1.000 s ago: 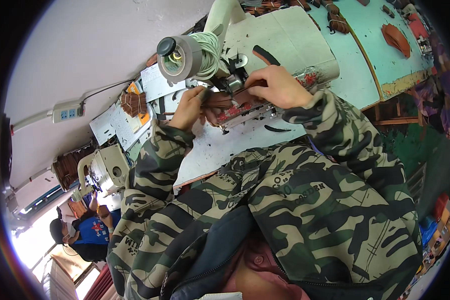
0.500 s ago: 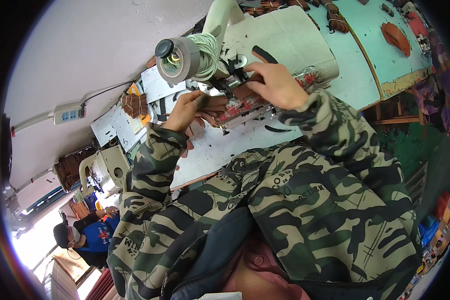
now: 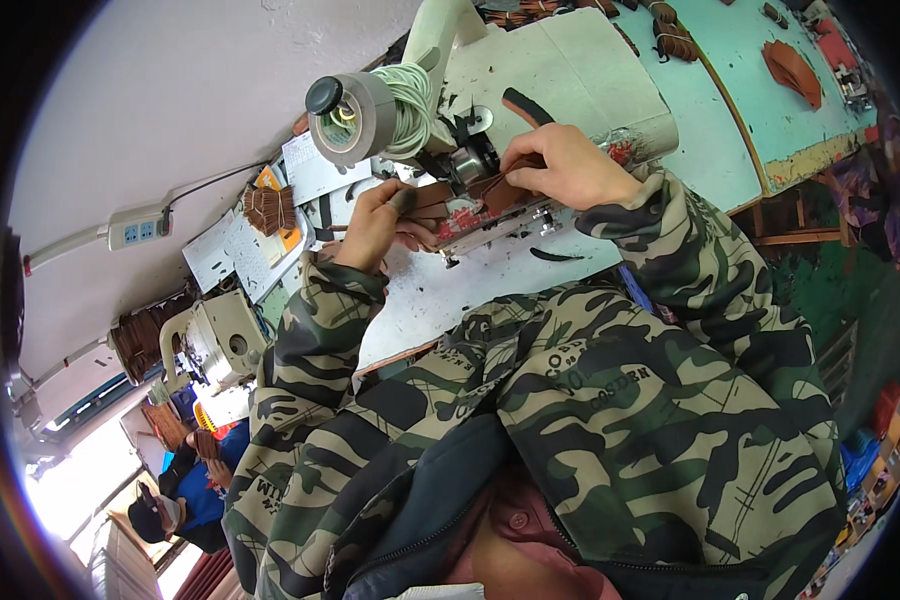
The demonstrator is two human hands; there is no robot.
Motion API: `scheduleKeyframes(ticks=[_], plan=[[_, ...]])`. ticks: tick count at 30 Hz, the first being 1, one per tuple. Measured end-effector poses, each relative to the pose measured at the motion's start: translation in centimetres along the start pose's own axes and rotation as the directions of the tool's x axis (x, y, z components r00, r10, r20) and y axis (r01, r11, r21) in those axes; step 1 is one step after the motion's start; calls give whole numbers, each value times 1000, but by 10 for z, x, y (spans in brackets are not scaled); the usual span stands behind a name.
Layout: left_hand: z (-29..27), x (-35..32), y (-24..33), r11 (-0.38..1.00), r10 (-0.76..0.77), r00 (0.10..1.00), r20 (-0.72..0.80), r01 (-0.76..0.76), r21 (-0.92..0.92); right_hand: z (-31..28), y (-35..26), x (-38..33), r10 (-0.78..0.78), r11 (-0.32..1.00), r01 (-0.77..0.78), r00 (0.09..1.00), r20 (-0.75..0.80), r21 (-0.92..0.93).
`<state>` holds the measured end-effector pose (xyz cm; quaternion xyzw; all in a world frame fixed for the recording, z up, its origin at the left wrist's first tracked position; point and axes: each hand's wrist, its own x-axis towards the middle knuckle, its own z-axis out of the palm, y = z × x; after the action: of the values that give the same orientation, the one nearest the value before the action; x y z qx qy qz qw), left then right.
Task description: Stitching leather or fabric components using an industrial sewing machine at a manufacturing station.
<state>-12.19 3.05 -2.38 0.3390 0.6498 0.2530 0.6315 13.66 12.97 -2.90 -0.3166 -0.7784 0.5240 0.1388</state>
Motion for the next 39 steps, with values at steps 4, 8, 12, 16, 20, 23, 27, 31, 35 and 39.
scheduleKeyframes(ticks=[4,8,12,16,20,23,27,31,35,39], plan=[[2,6,3,999,24,991,131,-18,-47,12,-9,11,-87,995,90,994,60,-43],[-9,-4,-2,978,-1,988,152,33,-206,10,-9,8,-13,999,17,990,-138,29],[-10,2,-6,989,55,998,43,-48,-141,6,-8,8,-59,998,59,998,-13,-32],[7,8,1,993,72,997,-34,-75,-90,9,-15,8,35,997,-41,997,76,67],[18,5,12,997,40,999,2,-40,-62,17,-18,13,100,984,-103,995,25,144],[13,-9,11,995,-5,994,112,-6,103,9,-17,-1,84,988,-68,990,-110,135],[82,-17,16,625,548,826,131,-509,592,-18,-13,-21,53,997,-20,893,-447,77],[134,34,60,351,776,631,-7,-423,836,-40,7,-21,-43,999,10,716,-697,-52],[155,49,30,52,861,461,214,-498,865,-43,45,-13,-312,842,-46,771,-555,-538],[167,66,34,21,962,234,144,-585,811,-47,33,-26,-230,744,-155,854,-467,-650]])
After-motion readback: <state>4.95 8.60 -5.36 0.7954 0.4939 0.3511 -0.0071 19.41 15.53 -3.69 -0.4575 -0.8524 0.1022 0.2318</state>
